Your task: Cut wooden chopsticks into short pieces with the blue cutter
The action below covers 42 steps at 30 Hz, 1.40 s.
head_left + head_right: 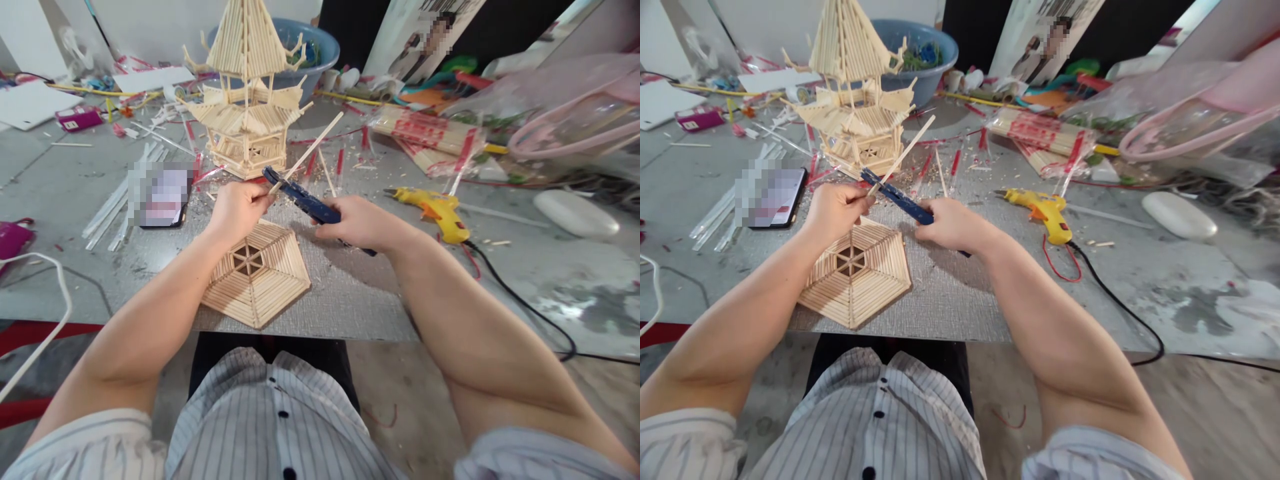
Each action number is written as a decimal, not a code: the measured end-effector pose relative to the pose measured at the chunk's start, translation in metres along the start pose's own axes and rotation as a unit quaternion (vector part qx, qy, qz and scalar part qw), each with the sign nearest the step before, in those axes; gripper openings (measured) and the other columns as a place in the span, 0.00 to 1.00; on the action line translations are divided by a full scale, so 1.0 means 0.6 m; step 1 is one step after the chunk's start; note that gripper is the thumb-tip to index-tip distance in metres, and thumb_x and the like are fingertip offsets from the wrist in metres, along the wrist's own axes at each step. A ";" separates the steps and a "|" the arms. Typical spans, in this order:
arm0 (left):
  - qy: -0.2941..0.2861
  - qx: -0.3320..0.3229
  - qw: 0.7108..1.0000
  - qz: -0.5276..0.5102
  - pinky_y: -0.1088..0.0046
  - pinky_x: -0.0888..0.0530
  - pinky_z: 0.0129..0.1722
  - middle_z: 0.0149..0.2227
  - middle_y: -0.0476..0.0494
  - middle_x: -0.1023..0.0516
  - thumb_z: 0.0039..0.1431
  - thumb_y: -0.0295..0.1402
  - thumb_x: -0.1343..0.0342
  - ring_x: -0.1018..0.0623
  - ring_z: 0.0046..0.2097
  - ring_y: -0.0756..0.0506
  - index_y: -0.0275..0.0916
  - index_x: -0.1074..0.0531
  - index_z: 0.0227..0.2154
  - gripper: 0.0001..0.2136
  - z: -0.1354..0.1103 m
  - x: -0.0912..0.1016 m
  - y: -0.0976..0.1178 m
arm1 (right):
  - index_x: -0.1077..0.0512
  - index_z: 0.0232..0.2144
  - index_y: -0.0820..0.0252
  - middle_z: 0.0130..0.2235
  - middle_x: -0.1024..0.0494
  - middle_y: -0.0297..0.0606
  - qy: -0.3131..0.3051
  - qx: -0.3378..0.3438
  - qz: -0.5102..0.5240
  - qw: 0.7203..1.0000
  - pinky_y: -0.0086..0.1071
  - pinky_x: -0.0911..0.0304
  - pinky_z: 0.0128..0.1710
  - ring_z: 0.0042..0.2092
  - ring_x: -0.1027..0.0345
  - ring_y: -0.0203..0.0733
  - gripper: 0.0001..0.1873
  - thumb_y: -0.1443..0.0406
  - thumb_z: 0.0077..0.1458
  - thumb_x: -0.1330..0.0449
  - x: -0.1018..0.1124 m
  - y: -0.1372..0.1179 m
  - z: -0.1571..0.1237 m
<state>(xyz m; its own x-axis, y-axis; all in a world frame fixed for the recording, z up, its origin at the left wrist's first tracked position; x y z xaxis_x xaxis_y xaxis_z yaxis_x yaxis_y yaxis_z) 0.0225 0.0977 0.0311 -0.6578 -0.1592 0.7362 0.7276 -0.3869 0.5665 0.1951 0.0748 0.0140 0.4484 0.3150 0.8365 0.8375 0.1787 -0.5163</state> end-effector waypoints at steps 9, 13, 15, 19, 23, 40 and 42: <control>-0.009 0.000 1.000 0.025 0.73 0.37 0.25 0.12 0.51 0.35 0.57 0.37 0.46 0.31 0.21 0.50 0.38 0.29 0.16 0.16 -0.004 -0.001 0.008 | 0.32 0.27 0.58 0.26 0.30 0.32 -0.018 0.005 0.004 1.000 0.30 0.46 0.30 0.28 0.38 0.36 0.03 0.65 0.47 0.41 -0.004 0.002 -0.003; -0.002 0.001 1.000 0.030 0.72 0.37 0.25 0.12 0.51 0.35 0.57 0.38 0.46 0.31 0.22 0.50 0.39 0.30 0.15 0.17 -0.005 0.001 0.009 | 0.33 0.27 0.57 0.25 0.30 0.31 -0.018 0.012 -0.003 1.000 0.30 0.46 0.29 0.28 0.38 0.36 0.03 0.65 0.47 0.42 -0.003 -0.002 -0.005; 0.002 0.001 0.999 0.037 0.72 0.37 0.26 0.12 0.50 0.35 0.57 0.39 0.47 0.31 0.22 0.50 0.39 0.30 0.16 0.16 -0.006 0.002 0.008 | 0.34 0.26 0.57 0.25 0.30 0.31 -0.016 0.015 -0.013 1.000 0.30 0.46 0.29 0.28 0.38 0.37 0.02 0.66 0.47 0.42 -0.003 -0.005 -0.006; 0.014 -0.019 0.998 0.053 0.72 0.37 0.26 0.13 0.50 0.34 0.57 0.38 0.47 0.31 0.22 0.49 0.40 0.29 0.16 0.15 -0.007 0.003 0.011 | 0.37 0.25 0.57 0.25 0.31 0.32 -0.006 0.012 -0.043 0.999 0.29 0.47 0.29 0.28 0.38 0.37 0.04 0.67 0.47 0.43 -0.004 -0.010 -0.005; 0.013 -0.020 0.997 0.068 0.71 0.36 0.28 0.14 0.49 0.34 0.55 0.34 0.46 0.30 0.23 0.49 0.40 0.29 0.16 0.14 -0.008 0.001 0.011 | 0.39 0.24 0.57 0.24 0.32 0.33 0.013 0.016 -0.064 0.998 0.29 0.48 0.29 0.28 0.38 0.37 0.06 0.67 0.47 0.43 -0.008 -0.012 -0.002; -0.016 0.004 0.990 0.139 0.67 0.33 0.33 0.21 0.43 0.25 0.56 0.31 0.48 0.24 0.31 0.44 0.41 0.27 0.19 0.11 -0.002 -0.011 -0.007 | 0.40 0.22 0.56 0.21 0.29 0.34 0.019 -0.017 -0.059 0.998 0.31 0.47 0.29 0.27 0.35 0.40 0.09 0.64 0.50 0.44 -0.026 -0.002 0.013; -0.020 0.014 0.987 0.161 0.67 0.32 0.34 0.23 0.42 0.24 0.56 0.32 0.48 0.23 0.32 0.42 0.41 0.26 0.21 0.11 -0.002 -0.012 -0.008 | 0.39 0.22 0.56 0.21 0.29 0.34 0.016 -0.023 -0.055 0.998 0.31 0.47 0.29 0.27 0.35 0.39 0.09 0.63 0.51 0.44 -0.027 -0.001 0.016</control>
<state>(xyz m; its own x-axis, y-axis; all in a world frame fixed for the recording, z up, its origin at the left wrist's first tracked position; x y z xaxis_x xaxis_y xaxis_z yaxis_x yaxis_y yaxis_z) 0.0236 0.0998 0.0226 -0.3835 -0.2337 0.8935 0.9034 -0.2960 0.3103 0.1845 0.0784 -0.0007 0.3625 0.2669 0.8930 0.8950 0.1676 -0.4134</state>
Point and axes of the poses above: each hand's wrist, its own z-axis towards the middle knuckle, its own x-axis out of the back of the hand, y = z × x, the point moved 8 cm from there along z, towards the middle knuckle
